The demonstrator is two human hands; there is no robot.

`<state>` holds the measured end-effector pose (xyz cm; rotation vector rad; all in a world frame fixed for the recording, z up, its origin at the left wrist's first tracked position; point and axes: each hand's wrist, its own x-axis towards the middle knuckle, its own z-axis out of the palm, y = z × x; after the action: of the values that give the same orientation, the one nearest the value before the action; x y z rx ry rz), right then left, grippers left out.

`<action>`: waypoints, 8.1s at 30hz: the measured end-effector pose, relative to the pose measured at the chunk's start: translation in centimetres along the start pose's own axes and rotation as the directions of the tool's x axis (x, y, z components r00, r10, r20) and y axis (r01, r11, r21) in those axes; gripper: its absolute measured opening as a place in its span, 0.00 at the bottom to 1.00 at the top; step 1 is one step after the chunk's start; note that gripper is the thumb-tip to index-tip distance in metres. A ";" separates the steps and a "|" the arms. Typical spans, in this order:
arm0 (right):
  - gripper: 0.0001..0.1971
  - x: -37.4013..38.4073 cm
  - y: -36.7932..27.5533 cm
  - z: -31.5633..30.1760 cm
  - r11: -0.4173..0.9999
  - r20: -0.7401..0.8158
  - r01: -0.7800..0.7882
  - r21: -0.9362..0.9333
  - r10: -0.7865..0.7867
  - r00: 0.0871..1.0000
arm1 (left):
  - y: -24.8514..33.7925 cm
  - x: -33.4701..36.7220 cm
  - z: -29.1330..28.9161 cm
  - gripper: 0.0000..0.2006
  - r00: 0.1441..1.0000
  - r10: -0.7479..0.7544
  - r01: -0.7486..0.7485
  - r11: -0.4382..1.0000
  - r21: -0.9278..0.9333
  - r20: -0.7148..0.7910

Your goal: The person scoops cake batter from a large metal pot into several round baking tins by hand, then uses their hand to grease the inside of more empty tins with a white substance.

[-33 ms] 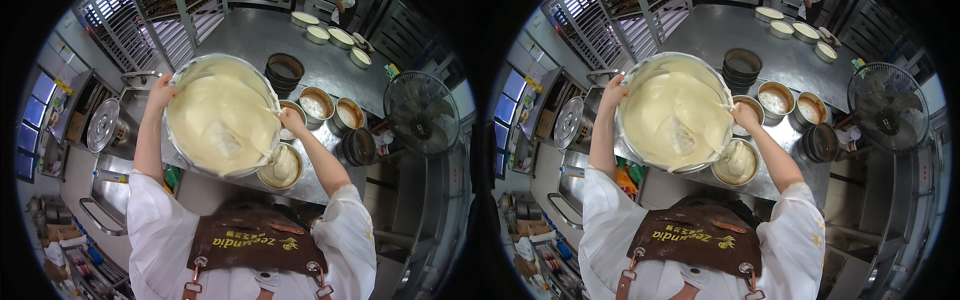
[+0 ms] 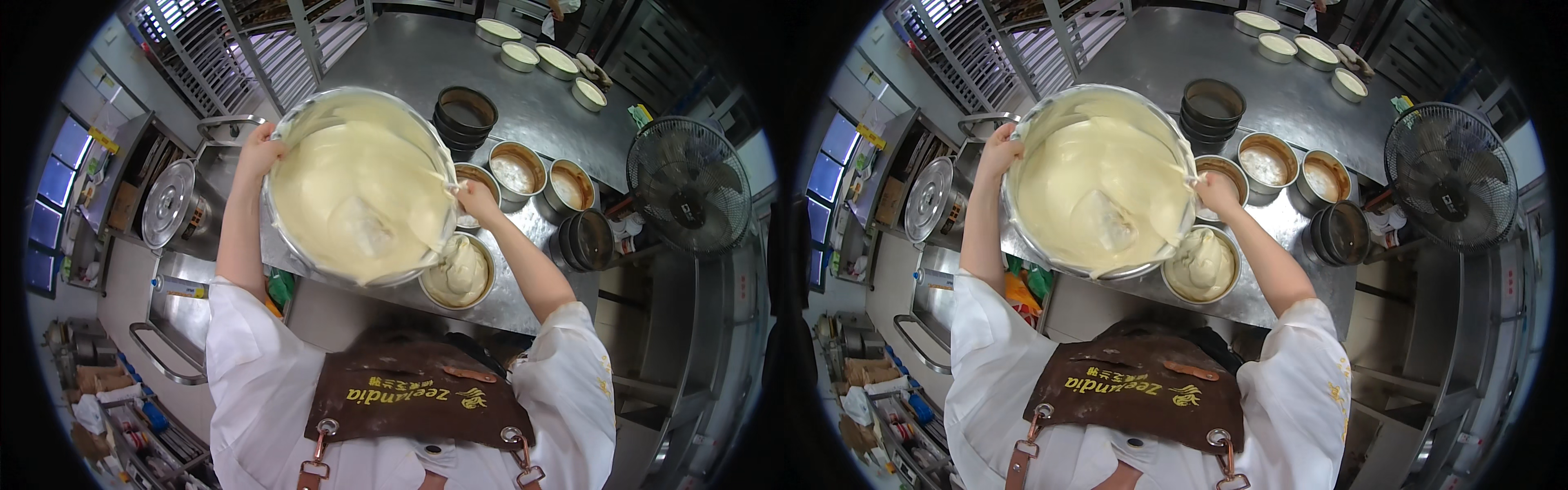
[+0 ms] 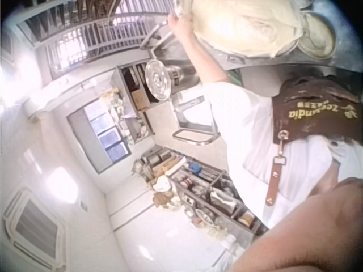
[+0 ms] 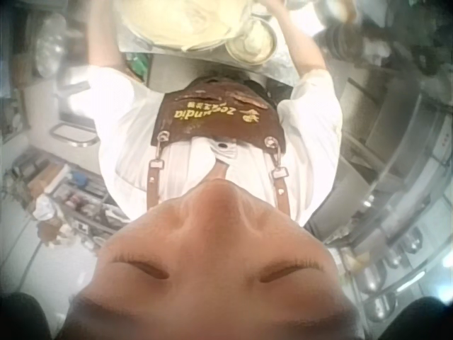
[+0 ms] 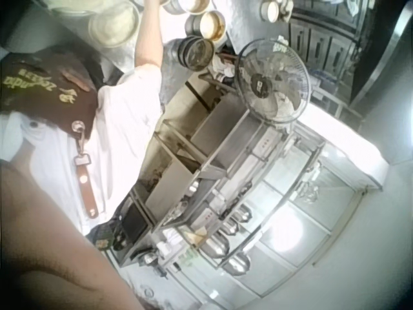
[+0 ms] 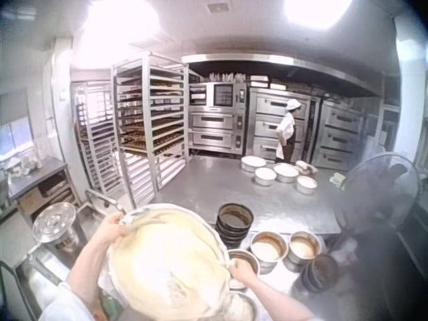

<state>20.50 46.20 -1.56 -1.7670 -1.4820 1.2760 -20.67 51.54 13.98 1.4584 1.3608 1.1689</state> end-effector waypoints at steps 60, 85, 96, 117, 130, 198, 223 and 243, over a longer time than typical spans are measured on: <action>0.07 -12.4 6.4 3.4 0.328 0.461 0.427 -0.843 0.031 0.887 | -19.7 -22.0 23.9 0.10 0.770 -0.430 0.357 0.903 0.240 0.471; 0.10 -14.7 9.6 1.0 0.794 -0.304 0.071 0.604 0.147 0.941 | -20.6 -19.6 26.4 0.14 0.631 -0.371 0.314 0.925 0.214 0.682; 0.11 -17.4 2.4 -7.2 -0.382 0.148 -0.183 0.906 -0.120 0.982 | -9.0 -17.2 27.8 0.11 0.435 -0.572 0.744 0.663 0.080 0.695; 0.16 -25.0 16.7 -31.0 -0.223 -0.449 0.511 0.830 0.276 0.850 | -11.3 24.7 68.6 0.15 0.798 -0.527 0.590 0.784 -0.193 0.293; 0.20 -21.0 13.6 -28.8 -0.195 -0.342 0.354 0.914 0.097 0.935 | -4.2 -4.2 49.8 0.27 0.270 -0.550 0.853 0.517 0.068 0.791; 0.19 3.0 -15.6 7.4 0.086 0.841 0.863 -0.498 -0.197 0.505 | -0.7 -1.6 0.4 0.07 0.964 0.251 -0.236 0.960 0.153 -0.090; 0.18 -4.5 -18.0 3.2 0.209 0.888 0.873 -0.442 -0.036 0.458 | 1.9 0.4 3.4 0.08 0.962 0.274 -0.259 0.897 0.359 0.009; 0.19 -6.5 -15.8 0.4 0.231 0.846 0.827 -0.513 -0.026 0.533 | 1.8 0.7 3.4 0.07 0.965 0.259 -0.256 0.916 0.308 0.032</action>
<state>12.89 44.47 13.65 -0.8938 -3.4260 0.7252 -16.95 52.21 15.00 1.9062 1.4384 1.1610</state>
